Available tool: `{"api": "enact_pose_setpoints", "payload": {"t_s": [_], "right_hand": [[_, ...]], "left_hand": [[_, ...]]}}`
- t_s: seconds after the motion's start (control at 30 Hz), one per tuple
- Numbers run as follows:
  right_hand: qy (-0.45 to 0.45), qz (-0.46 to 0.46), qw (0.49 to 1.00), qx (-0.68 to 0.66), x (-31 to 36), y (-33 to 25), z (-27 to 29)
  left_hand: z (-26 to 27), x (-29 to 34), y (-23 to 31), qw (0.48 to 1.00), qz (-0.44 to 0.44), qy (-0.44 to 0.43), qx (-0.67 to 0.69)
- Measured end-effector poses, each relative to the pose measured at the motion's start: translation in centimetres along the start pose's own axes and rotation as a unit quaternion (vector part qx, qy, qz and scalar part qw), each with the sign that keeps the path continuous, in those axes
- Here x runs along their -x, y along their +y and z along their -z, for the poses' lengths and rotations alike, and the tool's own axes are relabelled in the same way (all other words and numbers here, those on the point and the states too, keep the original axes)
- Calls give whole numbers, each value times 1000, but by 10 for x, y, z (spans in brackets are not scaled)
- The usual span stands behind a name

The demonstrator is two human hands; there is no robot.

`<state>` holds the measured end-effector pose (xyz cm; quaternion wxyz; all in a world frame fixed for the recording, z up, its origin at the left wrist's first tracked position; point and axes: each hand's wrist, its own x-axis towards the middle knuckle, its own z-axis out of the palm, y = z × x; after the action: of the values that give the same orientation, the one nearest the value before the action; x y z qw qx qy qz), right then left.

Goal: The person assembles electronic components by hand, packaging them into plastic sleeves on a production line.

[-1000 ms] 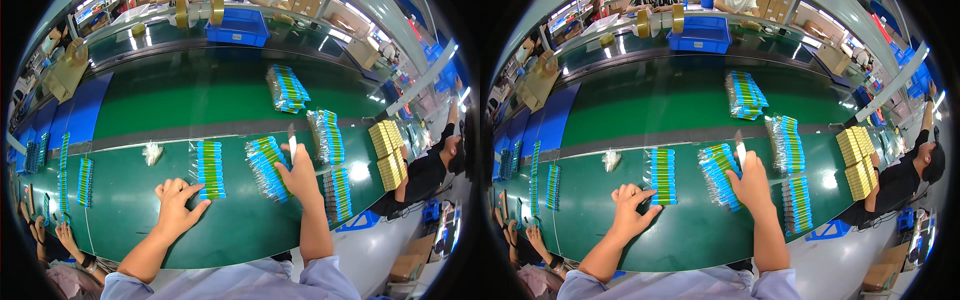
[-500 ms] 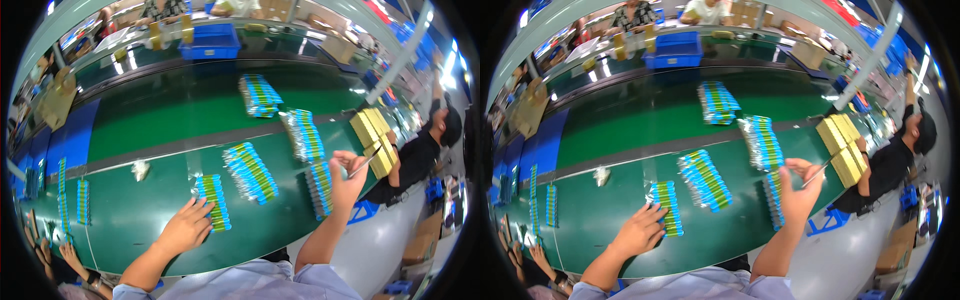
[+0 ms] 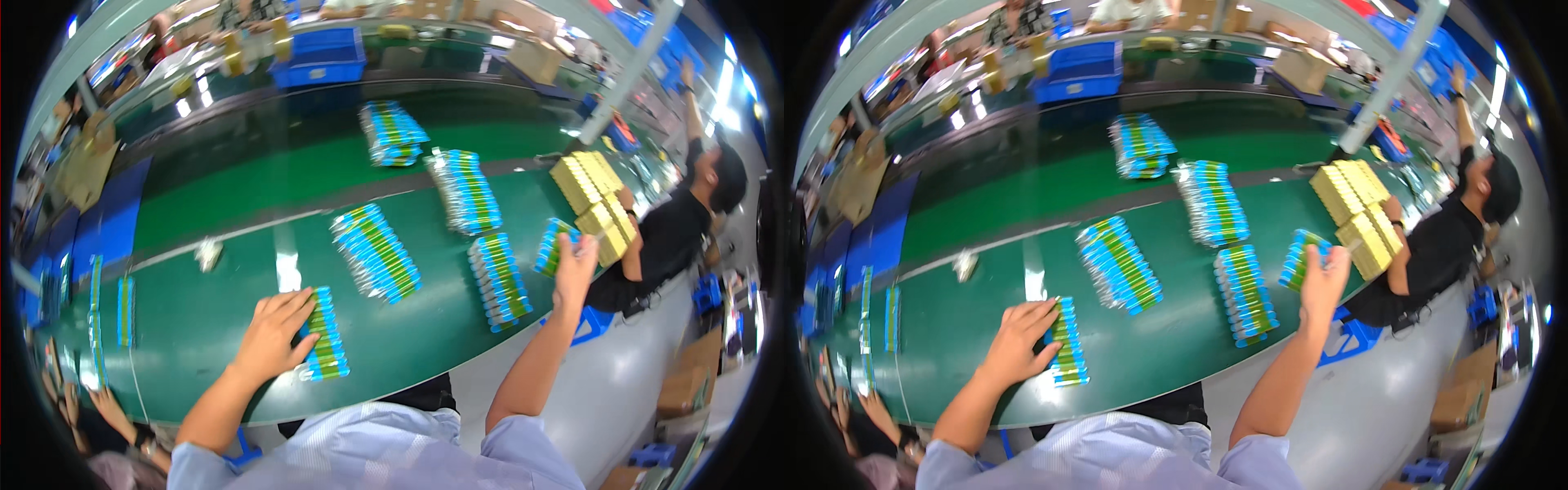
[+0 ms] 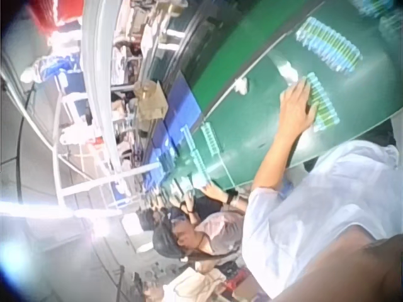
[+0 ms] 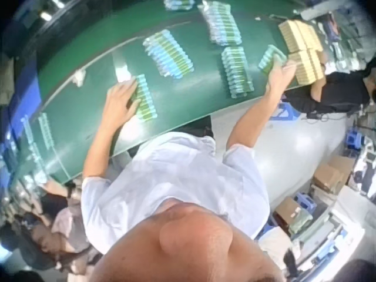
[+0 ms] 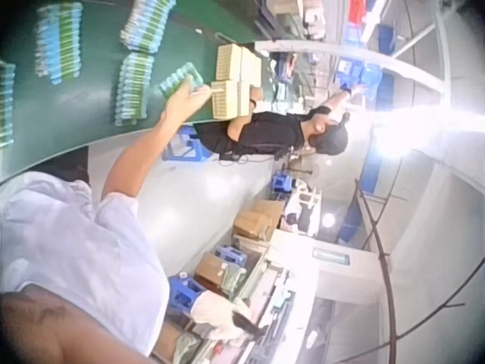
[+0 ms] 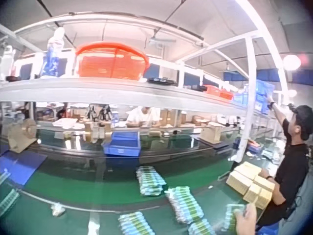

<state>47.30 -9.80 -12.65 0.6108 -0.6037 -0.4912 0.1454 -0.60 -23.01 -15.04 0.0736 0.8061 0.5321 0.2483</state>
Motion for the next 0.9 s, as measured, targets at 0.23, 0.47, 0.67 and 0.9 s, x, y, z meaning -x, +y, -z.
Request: {"api": "enact_pose_setpoints", "payload": {"t_s": [0.23,0.47,0.67,0.9], "right_hand": [[-227,-58,945,-228,103,-110,-141],[-278,-23,933,-226,182,-109,-298],[-315,-5,932,-180,204,-100,-299],[-283,110,951,-51,219,-100,-299]], "left_hand": [[1,6,-8,999,-16,-31,-11],[-1,17,-11,999,-13,-30,-15],[-3,24,-28,998,-51,-34,-13],[0,20,-38,998,-48,-47,-4]]}}
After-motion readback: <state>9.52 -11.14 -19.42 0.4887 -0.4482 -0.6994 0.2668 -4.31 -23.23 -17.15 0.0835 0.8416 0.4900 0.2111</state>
